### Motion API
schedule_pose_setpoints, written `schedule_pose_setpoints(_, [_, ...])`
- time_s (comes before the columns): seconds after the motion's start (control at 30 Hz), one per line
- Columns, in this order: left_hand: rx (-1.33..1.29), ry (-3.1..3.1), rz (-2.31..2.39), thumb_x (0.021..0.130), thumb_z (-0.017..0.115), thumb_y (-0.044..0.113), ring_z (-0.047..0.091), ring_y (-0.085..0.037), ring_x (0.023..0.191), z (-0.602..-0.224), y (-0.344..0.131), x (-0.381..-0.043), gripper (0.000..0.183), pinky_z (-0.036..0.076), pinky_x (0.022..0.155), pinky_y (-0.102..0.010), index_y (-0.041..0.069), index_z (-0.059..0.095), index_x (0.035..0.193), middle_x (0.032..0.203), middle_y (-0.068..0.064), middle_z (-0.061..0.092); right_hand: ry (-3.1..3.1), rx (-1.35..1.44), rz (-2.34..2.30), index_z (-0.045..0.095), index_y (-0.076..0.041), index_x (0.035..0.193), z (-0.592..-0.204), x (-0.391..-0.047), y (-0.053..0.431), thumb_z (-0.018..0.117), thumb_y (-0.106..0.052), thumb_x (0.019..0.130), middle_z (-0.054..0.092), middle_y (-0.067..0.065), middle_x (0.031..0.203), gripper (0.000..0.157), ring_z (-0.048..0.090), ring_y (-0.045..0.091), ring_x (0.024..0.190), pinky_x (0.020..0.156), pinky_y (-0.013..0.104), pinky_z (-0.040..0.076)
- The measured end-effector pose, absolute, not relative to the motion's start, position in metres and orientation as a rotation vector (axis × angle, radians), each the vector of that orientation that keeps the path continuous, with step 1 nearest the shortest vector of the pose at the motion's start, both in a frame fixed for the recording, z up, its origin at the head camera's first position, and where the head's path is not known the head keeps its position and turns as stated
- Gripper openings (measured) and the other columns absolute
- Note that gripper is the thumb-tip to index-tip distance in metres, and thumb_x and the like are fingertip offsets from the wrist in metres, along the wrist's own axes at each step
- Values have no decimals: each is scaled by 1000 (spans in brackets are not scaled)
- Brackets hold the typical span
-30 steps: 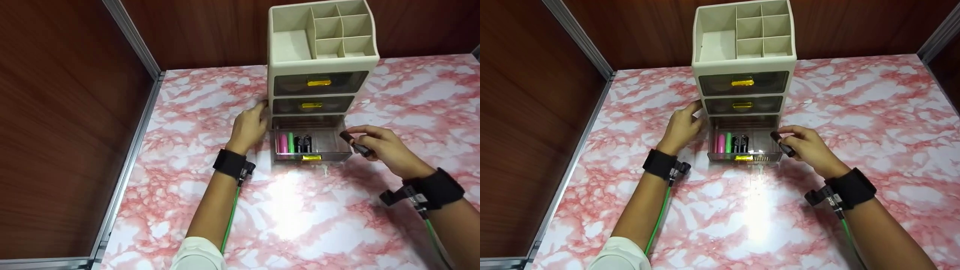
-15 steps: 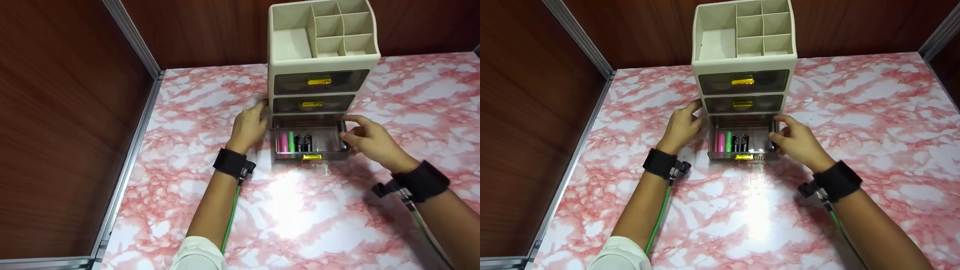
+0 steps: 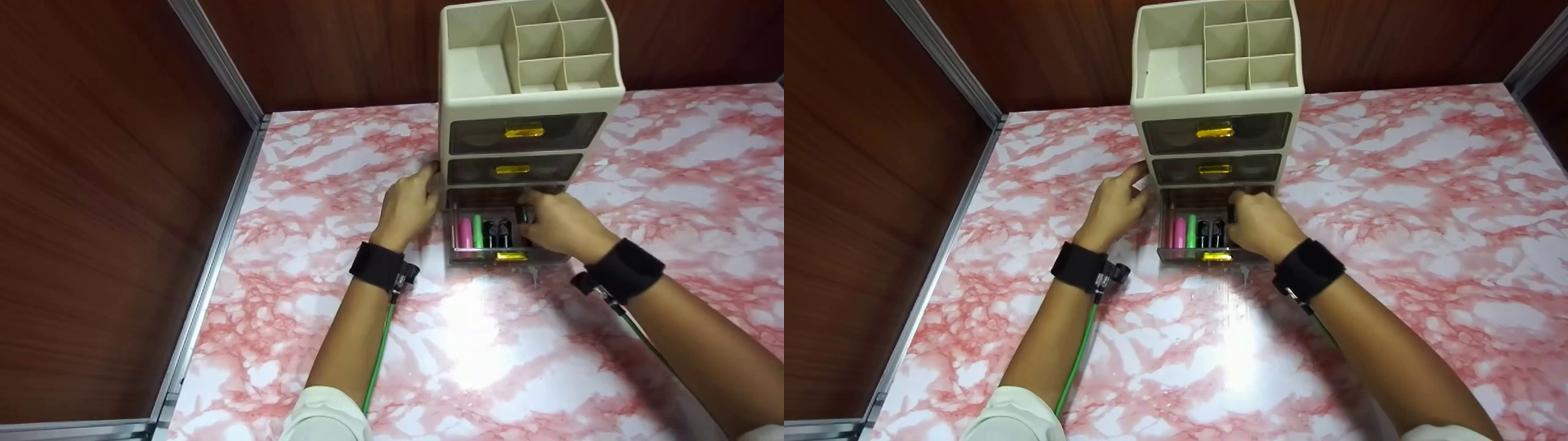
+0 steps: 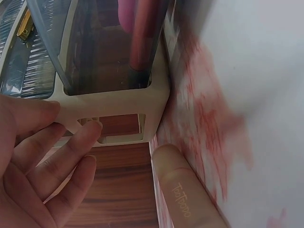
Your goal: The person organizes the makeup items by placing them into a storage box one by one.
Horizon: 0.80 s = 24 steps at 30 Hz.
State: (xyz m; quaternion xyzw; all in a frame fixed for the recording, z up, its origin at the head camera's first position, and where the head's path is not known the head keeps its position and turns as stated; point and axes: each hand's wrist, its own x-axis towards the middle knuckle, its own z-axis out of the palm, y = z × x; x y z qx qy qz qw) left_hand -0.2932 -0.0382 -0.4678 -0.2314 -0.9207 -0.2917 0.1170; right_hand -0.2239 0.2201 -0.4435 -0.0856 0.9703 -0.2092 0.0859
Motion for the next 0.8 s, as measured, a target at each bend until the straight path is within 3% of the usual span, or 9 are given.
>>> schedule_pose_setpoints(0.1, [-677,-2696,-864,89,65,8,62,-23,61,-467,-38,-293,40,50,53,-37,9,60,128,78,-11,69,2871,-293,-540,59,-1,126,-447,-228,216,73,-21,82,67,23,96,50,63,37,89,79,55,49])
schedule_pose_setpoints(0.23, [-675,-2707,-873,90,64,9,62,-22,60,-467,-39,-293,40,49,52,-34,9,59,130,81,-12,70,2852,-333,-515,60,-2,124,-450,-230,212,72,-20,82,67,25,104,48,63,40,92,80,56,49])
schedule_pose_setpoints(0.57, [-670,-2720,-860,92,64,11,60,-20,58,-467,-39,-293,40,48,50,-32,10,58,131,81,-11,69,2847,-365,-512,59,0,124,-452,-230,211,70,-19,83,68,22,99,47,64,35,85,78,56,50])
schedule_pose_setpoints(0.8, [-682,-2712,-860,90,64,9,57,-19,60,-468,-40,-293,39,49,53,-36,8,59,129,82,-10,69,2861,-400,-490,62,3,113,-451,-229,211,70,-15,77,64,11,77,41,59,30,73,69,51,50])
